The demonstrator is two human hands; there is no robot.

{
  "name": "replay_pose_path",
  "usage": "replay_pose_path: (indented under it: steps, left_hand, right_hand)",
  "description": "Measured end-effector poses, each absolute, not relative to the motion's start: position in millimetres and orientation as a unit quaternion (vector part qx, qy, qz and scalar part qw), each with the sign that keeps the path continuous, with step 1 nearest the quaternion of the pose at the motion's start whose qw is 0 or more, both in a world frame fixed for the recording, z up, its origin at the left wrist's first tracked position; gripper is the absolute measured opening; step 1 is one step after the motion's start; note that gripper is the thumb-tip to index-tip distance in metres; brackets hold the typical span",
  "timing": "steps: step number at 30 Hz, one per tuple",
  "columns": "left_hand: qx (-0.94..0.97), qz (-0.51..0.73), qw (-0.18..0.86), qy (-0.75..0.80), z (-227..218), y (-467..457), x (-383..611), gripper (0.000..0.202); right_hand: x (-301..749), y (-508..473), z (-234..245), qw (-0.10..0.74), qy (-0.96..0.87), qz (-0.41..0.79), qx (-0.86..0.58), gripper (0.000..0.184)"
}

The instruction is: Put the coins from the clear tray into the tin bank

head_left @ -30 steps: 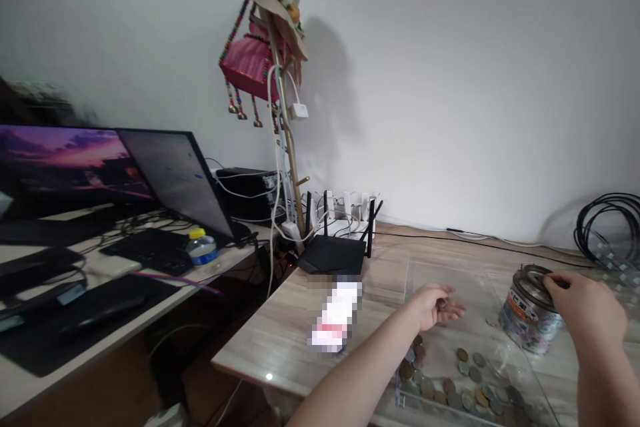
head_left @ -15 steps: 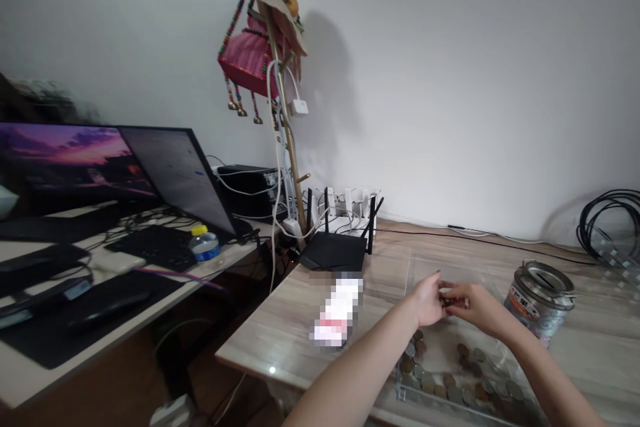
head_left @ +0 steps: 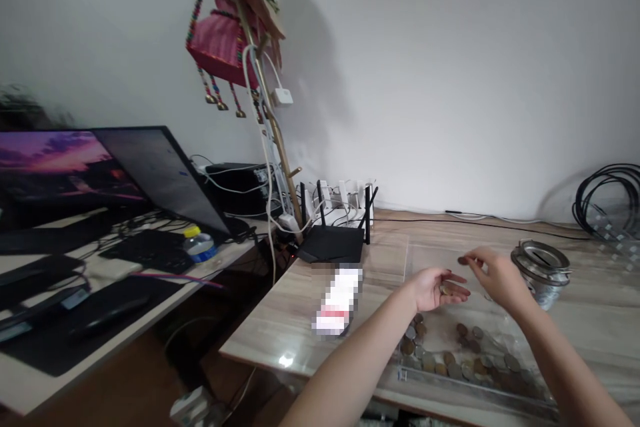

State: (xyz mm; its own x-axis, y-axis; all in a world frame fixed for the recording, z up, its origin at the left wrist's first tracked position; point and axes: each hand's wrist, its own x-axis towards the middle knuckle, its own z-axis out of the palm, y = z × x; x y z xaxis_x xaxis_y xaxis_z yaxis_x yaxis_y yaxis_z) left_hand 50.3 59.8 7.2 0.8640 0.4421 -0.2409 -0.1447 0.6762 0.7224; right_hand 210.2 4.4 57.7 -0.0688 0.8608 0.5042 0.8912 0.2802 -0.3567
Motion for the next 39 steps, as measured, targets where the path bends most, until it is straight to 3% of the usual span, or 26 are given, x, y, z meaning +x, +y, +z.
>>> replay_pose_path:
  steps: [3,5,10,15,20,23,26,28,39]
  left_hand:
    - [0.325,0.234,0.877,0.264,4.6,61.8,51.4,0.027]
    - [0.291,0.308,0.857,0.293,1.3,64.1,52.5,0.032]
    - [0.281,0.38,0.825,0.309,-5.0,69.0,54.2,0.04]
    - [0.304,0.399,0.808,0.31,-5.1,69.6,55.6,0.035]
    - [0.332,0.323,0.841,0.281,4.8,63.7,55.1,0.024]
    - [0.338,0.237,0.883,0.223,10.6,60.7,53.6,0.02]
    - [0.323,0.188,0.908,0.188,10.4,62.2,53.0,0.029]
    - [0.32,0.173,0.911,0.194,8.2,64.4,53.7,0.031]
    - [0.322,0.178,0.909,0.195,14.4,62.7,53.6,0.037]
  right_hand:
    - [238.8,-4.8,68.9,0.391,-0.597,-0.166,-0.681,0.027]
    - [263.4,-11.3,73.2,0.37,-0.498,-0.229,-0.75,0.031]
    - [314.1,-16.2,66.7,0.276,-0.47,-0.194,-0.816,0.03]
    - [324.5,-16.0,63.2,0.28,-0.485,-0.228,-0.796,0.028]
    - [286.7,-20.3,77.0,0.332,-0.513,-0.286,-0.738,0.035]
    - [244.1,-13.7,73.6,0.348,-0.625,-0.16,-0.68,0.03]
    - [207.6,-1.4,59.6,0.228,-0.777,0.039,-0.586,0.023]
    - [196.3,5.0,50.8,0.168,-0.814,0.103,-0.546,0.022]
    - [204.4,2.7,55.5,0.186,-0.764,0.149,-0.599,0.025]
